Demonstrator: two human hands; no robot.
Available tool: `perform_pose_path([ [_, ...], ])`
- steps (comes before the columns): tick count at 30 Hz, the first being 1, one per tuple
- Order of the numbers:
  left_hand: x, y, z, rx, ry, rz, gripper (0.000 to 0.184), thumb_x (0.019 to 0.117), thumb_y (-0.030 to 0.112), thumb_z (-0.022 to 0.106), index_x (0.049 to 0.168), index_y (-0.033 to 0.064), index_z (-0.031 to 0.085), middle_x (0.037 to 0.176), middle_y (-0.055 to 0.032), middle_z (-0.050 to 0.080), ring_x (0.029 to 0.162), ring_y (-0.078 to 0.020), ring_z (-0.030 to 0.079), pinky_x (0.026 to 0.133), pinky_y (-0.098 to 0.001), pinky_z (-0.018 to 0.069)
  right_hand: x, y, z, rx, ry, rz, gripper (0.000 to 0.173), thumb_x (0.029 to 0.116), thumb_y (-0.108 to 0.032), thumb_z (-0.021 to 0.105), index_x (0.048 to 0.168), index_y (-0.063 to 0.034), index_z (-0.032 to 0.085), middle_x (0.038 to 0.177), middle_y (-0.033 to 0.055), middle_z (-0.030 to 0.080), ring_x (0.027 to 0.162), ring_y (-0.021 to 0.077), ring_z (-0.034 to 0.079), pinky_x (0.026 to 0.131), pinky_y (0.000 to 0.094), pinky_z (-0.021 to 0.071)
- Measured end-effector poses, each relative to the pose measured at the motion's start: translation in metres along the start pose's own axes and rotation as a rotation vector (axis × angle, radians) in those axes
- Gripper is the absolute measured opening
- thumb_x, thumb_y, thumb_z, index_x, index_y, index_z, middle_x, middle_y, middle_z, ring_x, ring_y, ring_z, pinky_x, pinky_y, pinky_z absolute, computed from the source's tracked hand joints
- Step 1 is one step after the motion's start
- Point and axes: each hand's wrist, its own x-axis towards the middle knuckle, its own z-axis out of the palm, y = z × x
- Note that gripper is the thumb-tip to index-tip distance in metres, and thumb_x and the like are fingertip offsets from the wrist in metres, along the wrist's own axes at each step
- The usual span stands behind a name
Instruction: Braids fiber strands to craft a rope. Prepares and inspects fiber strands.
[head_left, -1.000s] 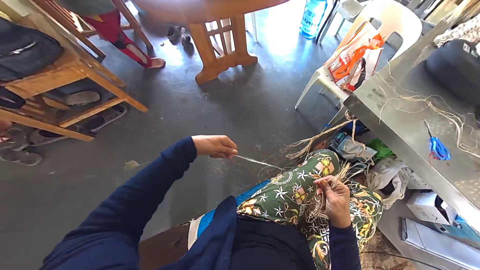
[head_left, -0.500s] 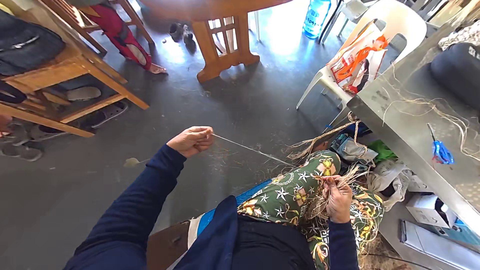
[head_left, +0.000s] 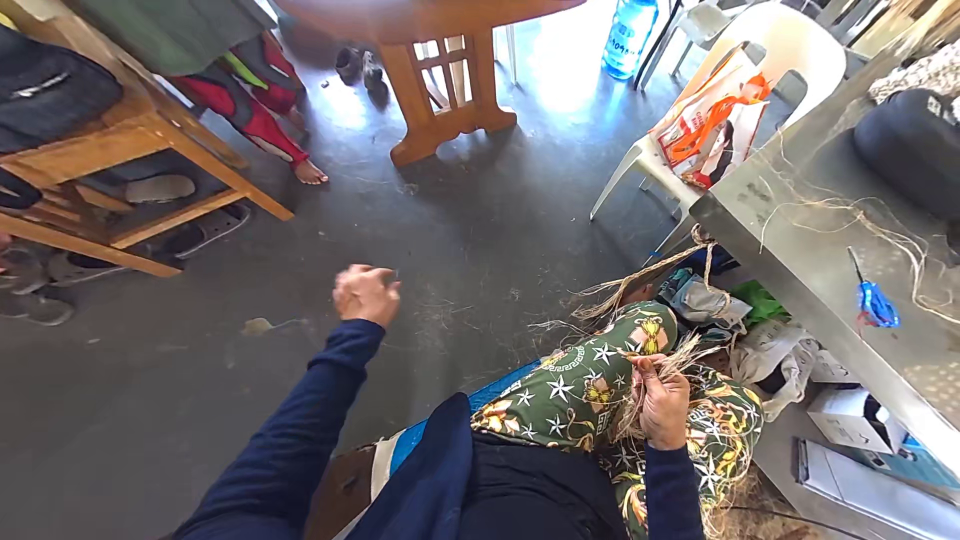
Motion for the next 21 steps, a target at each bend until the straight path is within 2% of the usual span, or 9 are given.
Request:
perform_pose_path([
  [1, -0.02, 0.029, 0.001, -0.117, -0.054, 0.093, 0.021, 0.0985, 0.006, 0.065, 0.112, -0.0097, 0.071, 0.113, -0.0364, 0.066, 0.108, -0.0543, 0.063, 0.094, -0.071, 0.047, -0.002, 0.001, 0.002, -0.007, -0.01, -0.02, 0.025, 0.0981, 0.008, 0.052, 0.092, -0.0047, 0.072, 0.071, -0.0045, 0.07, 0.053, -0.002, 0.057, 0.049, 0.0133, 0.0482],
  [2, -0.042, 0.057, 0.004, -0.285, -0.162, 0.163, 0.018, 0.1002, 0.007, 0.062, 0.103, -0.0067, 0.074, 0.097, -0.026, 0.072, 0.088, -0.0402, 0.071, 0.083, -0.0594, 0.056, -0.003, 0.002, 0.004, -0.021, -0.024, -0.043, 0.024, 0.0979, 0.008, 0.052, 0.092, -0.0049, 0.072, 0.07, -0.0055, 0.069, 0.053, -0.0023, 0.057, 0.05, 0.0133, 0.0491],
  [3, -0.066, 0.082, 0.009, -0.48, -0.33, 0.193, 0.019, 0.1014, 0.009, 0.06, 0.1, -0.0034, 0.075, 0.091, -0.0155, 0.074, 0.076, -0.0245, 0.071, 0.074, -0.0441, 0.0591, -0.005, 0.003, 0.007, -0.037, -0.037, -0.071, 0.023, 0.0977, 0.007, 0.054, 0.092, -0.0052, 0.072, 0.07, -0.0067, 0.068, 0.054, -0.0027, 0.058, 0.051, 0.0134, 0.0499],
  [4, -0.089, 0.102, 0.018, -0.664, -0.544, 0.185, 0.022, 0.1028, 0.013, 0.057, 0.103, 0.0007, 0.075, 0.092, -0.0062, 0.075, 0.071, -0.0106, 0.067, 0.067, -0.029, 0.0566, -0.007, 0.004, 0.01, -0.054, -0.047, -0.099, 0.021, 0.0972, 0.007, 0.055, 0.092, -0.0055, 0.072, 0.069, -0.0076, 0.068, 0.056, -0.0028, 0.058, 0.053, 0.0136, 0.051],
  [5, -0.109, 0.12, 0.026, -0.823, -0.747, 0.142, 0.025, 0.1046, 0.015, 0.053, 0.109, 0.0023, 0.074, 0.097, -0.0011, 0.076, 0.071, -0.0035, 0.065, 0.065, -0.0214, 0.0543, -0.009, 0.004, 0.014, -0.079, -0.056, -0.125, 0.02, 0.0966, 0.006, 0.057, 0.092, -0.0061, 0.073, 0.07, -0.0086, 0.068, 0.057, -0.0031, 0.059, 0.055, 0.0137, 0.0519],
  [7, -0.138, 0.151, 0.04, -1.07, -0.971, -0.054, 0.029, 0.108, 0.015, 0.049, 0.123, 0.0, 0.068, 0.104, -0.0023, 0.076, 0.072, -0.0029, 0.067, 0.064, -0.0192, 0.0542, -0.017, 0.004, 0.022, -0.139, -0.076, -0.174, 0.017, 0.095, 0.005, 0.06, 0.093, -0.0061, 0.073, 0.073, -0.0099, 0.07, 0.061, -0.0042, 0.061, 0.06, 0.0137, 0.0539],
  [10, -0.15, 0.18, 0.056, -1.332, -0.924, -0.387, 0.026, 0.1098, 0.013, 0.046, 0.122, -0.0016, 0.063, 0.096, -0.0053, 0.075, 0.068, -0.004, 0.065, 0.063, -0.0183, 0.0528, -0.027, 0.006, 0.028, -0.181, -0.11, -0.202, 0.014, 0.0934, 0.004, 0.061, 0.092, -0.0032, 0.073, 0.077, -0.0084, 0.071, 0.064, -0.0042, 0.062, 0.063, 0.0144, 0.0555],
  [13, -0.146, 0.192, 0.062, -1.494, -0.771, -0.574, 0.023, 0.1094, 0.01, 0.046, 0.115, -0.0012, 0.064, 0.087, -0.004, 0.073, 0.063, -0.0028, 0.063, 0.06, -0.016, 0.052, -0.033, 0.009, 0.027, -0.156, -0.127, -0.182, 0.015, 0.0929, 0.006, 0.062, 0.091, -0.003, 0.074, 0.076, -0.0072, 0.072, 0.063, -0.0033, 0.063, 0.063, 0.0149, 0.0556],
  [21, -0.117, 0.179, 0.067, -1.528, -0.532, -0.581, 0.02, 0.1089, 0.01, 0.047, 0.111, 0.0006, 0.064, 0.08, -0.0018, 0.069, 0.059, -0.0032, 0.059, 0.055, -0.0161, 0.05, -0.044, 0.019, 0.025, -0.059, -0.151, -0.042, 0.02, 0.0899, 0.01, 0.063, 0.088, -0.0038, 0.077, 0.076, -0.0046, 0.074, 0.061, -0.0031, 0.062, 0.062, 0.0144, 0.0549],
])
